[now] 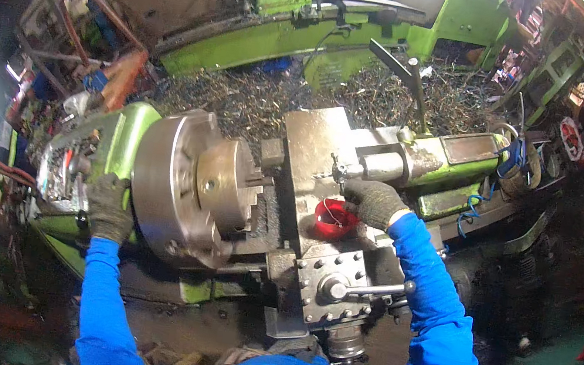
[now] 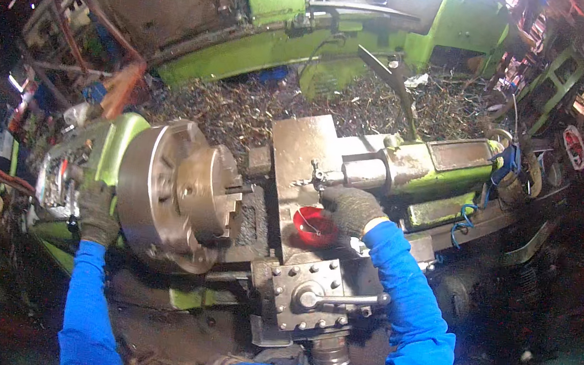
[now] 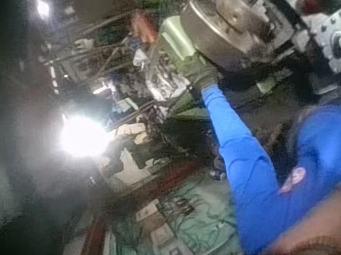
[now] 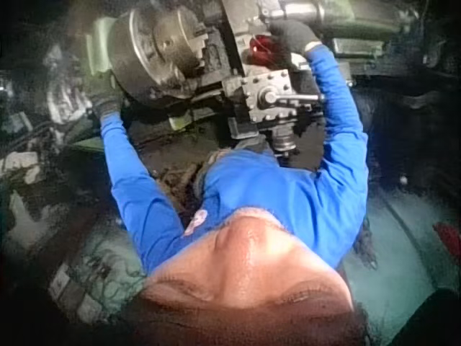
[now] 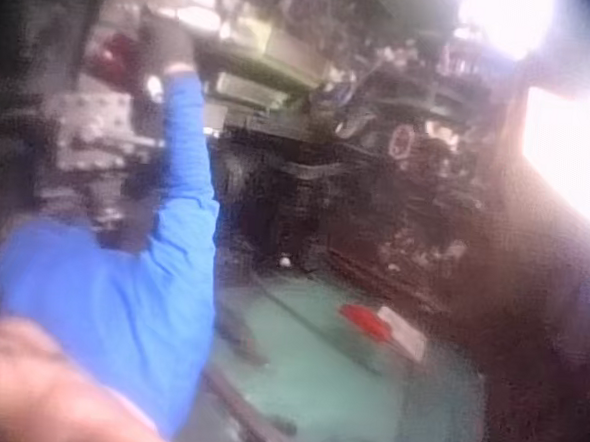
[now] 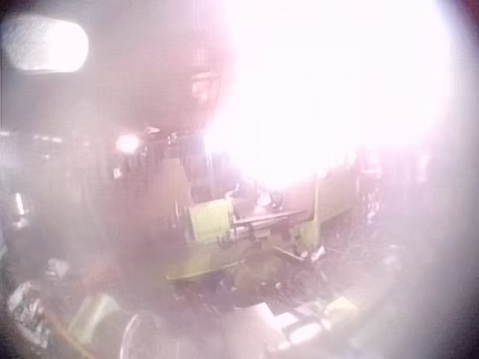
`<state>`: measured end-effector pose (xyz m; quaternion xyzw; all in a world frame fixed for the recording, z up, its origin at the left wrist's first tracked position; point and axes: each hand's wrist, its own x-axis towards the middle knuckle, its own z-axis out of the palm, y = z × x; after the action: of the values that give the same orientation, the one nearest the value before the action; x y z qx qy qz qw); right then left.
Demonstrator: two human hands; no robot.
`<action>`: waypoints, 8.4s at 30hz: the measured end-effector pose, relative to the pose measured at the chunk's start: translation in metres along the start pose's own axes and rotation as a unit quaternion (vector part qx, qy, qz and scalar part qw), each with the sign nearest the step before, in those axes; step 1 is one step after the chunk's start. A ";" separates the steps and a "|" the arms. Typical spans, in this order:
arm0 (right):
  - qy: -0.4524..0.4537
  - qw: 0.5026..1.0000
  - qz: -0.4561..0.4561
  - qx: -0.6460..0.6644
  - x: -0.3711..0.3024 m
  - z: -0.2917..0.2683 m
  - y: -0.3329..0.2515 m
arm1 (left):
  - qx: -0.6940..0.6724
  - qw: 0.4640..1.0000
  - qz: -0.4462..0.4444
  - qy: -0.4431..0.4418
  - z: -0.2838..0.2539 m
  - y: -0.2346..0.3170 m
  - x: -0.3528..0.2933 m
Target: The person operates a green metal lathe, adjusting the tool post and controls while a cylindrical metal workpiece rotates. They repeatedly apply a red liquid from a small container to the cutting area and manipulate the lathe's levers and handles throughout the clip.
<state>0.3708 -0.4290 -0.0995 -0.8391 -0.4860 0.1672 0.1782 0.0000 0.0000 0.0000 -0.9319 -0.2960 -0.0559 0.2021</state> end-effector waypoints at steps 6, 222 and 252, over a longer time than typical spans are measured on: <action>-0.051 0.997 -0.050 -0.031 -0.008 -0.005 -0.022 | -0.052 0.995 0.018 0.083 0.013 0.007 0.004; 0.199 0.949 0.039 0.243 -0.043 -0.010 -0.044 | -0.070 0.992 -0.003 0.107 0.023 0.000 0.004; 0.155 0.978 -0.024 0.137 -0.044 0.002 -0.032 | -0.081 0.987 0.007 0.137 0.029 -0.004 0.002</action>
<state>0.3250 -0.4525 -0.0821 -0.8105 -0.4454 0.0961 0.3682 -0.0015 0.0157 -0.0242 -0.9309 -0.2531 -0.2054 0.1650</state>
